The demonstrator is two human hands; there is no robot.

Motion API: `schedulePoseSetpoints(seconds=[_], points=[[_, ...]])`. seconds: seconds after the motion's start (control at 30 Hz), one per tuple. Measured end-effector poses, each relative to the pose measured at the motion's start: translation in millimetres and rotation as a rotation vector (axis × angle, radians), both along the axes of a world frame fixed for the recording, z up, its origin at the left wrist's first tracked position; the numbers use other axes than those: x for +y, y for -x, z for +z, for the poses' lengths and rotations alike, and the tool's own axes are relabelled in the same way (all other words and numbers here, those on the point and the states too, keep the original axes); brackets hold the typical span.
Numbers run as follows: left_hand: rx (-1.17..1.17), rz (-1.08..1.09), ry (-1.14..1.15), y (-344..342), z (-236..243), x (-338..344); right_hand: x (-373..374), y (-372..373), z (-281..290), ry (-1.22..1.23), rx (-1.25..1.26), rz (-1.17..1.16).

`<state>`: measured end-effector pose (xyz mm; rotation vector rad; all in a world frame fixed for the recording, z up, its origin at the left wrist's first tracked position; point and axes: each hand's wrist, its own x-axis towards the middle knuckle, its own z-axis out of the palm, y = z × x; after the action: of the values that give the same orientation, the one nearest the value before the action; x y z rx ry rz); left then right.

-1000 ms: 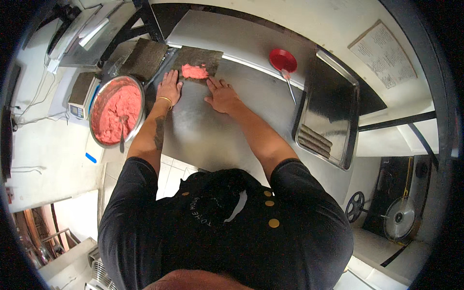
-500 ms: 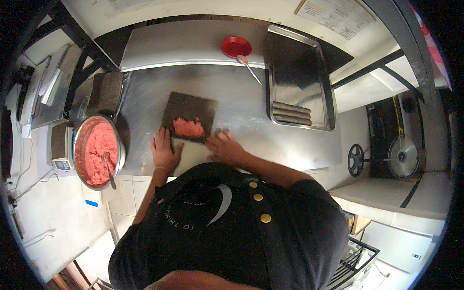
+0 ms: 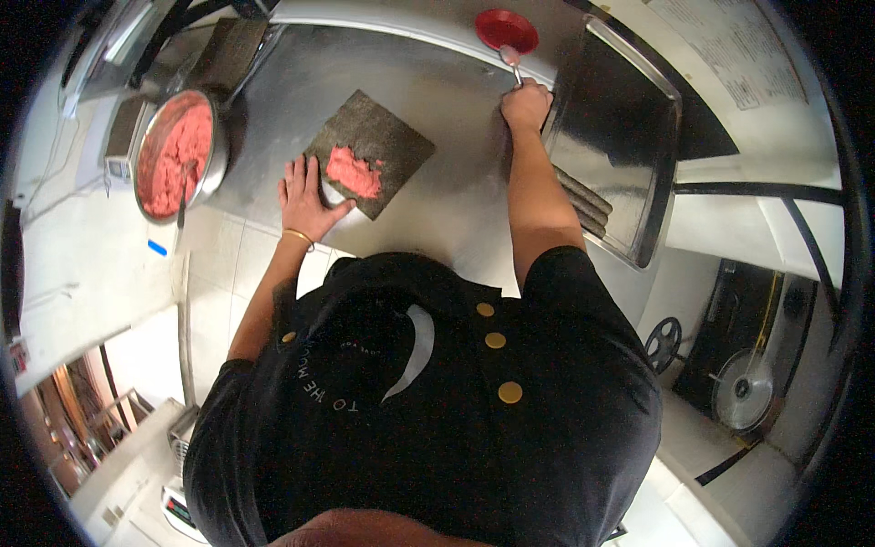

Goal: The person spreads a pink meat paste onto sheets of seaweed using a spoon, rolls the sheets into cylinders by hand, and places the completed rolls onto a metal tray.

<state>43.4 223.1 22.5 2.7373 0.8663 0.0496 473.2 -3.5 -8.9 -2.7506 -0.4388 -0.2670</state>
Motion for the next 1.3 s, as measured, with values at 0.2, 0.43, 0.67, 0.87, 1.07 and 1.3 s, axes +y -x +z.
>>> schedulePoseSetpoints(seconds=[0.2,0.43,0.67,0.87,1.07,1.3], points=[[0.061,0.062,0.015,-1.9,10.1,-8.4,8.7,63.1,14.1,-0.293,0.136,0.305],[0.135,0.081,0.017,-4.7,12.9,-7.0,50.0,190.6,26.6,-0.275,0.217,0.863],[0.221,0.033,0.035,3.8,25.9,-10.5,27.7,214.8,42.8,-0.026,0.26,0.963],[0.241,-0.119,0.064,19.6,36.2,-19.8,-18.4,235.1,44.6,-0.233,0.407,0.929],[-0.11,-0.205,0.239,9.0,28.6,20.1,-3.4,248.5,58.3,-0.096,0.477,0.882],[0.137,-0.477,0.476,-83.1,40.9,43.7,14.6,256.8,43.7,-0.119,0.424,0.898]])
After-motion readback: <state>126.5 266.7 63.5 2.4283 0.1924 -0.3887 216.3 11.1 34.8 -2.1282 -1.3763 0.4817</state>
